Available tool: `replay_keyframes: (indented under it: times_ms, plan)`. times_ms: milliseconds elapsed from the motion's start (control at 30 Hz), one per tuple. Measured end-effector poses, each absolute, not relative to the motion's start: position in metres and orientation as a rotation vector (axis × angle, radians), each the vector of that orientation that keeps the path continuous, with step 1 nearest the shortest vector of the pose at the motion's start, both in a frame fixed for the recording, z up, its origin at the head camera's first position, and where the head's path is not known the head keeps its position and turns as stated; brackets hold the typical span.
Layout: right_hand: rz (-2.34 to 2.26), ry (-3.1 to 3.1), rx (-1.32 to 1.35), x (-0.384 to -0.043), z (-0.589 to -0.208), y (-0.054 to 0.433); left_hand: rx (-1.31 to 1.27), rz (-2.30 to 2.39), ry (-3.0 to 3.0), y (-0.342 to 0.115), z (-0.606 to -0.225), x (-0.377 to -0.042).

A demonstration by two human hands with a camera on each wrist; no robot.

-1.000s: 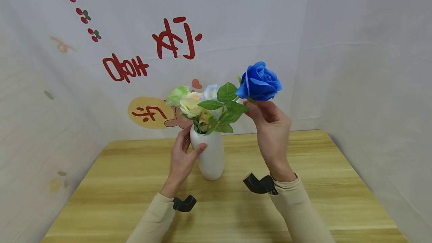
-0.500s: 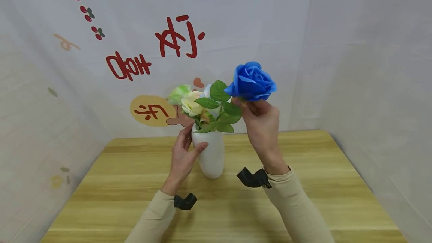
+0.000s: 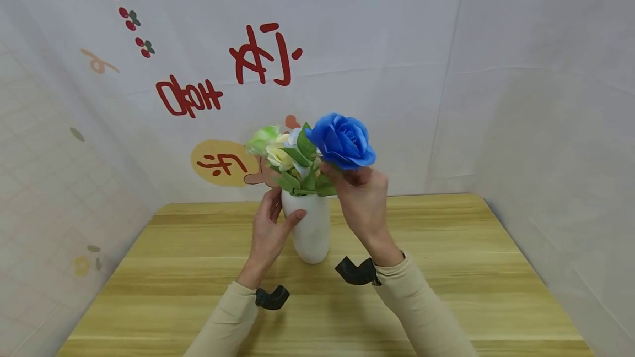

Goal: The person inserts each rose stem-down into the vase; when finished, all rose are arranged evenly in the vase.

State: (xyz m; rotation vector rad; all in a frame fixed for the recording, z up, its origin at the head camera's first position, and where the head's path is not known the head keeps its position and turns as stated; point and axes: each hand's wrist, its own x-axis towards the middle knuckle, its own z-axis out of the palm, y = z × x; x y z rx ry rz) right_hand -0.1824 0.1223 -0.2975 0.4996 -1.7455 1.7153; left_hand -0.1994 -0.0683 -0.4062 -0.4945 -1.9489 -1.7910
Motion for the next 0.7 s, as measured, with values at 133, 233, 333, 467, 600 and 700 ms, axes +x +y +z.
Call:
replay_keyframes:
  times_ms: [133,233,333,467,600,700]
  plan:
    - [1.672,-1.764,0.458,-0.1838,-0.2993,0.1198,-0.501,-1.793,-1.944,-0.0681,-0.4056,-0.1995]
    - [1.631,-1.784,0.437,-0.1846,-0.2995,0.1189,-0.511,-1.778,-1.940,-0.0680,-0.4052,-0.2005]
    - [1.598,-1.805,0.426,-0.1850,-0.2991,0.1183,-0.513,-1.773,-1.938,-0.0676,-0.4050,-0.2015]
    - [1.578,-1.799,0.418,-0.1861,-0.2990,0.1182,-0.505,-1.770,-1.947,-0.0667,-0.4053,-0.2020]
    - [1.565,-1.731,0.469,-0.1874,-0.3016,0.1197,-0.510,-1.758,-1.958,-0.0673,-0.4044,-0.2024]
    - [1.563,-1.674,0.540,-0.1874,-0.3044,0.1232,-0.515,-1.749,-1.979,-0.0688,-0.4028,-0.2026]
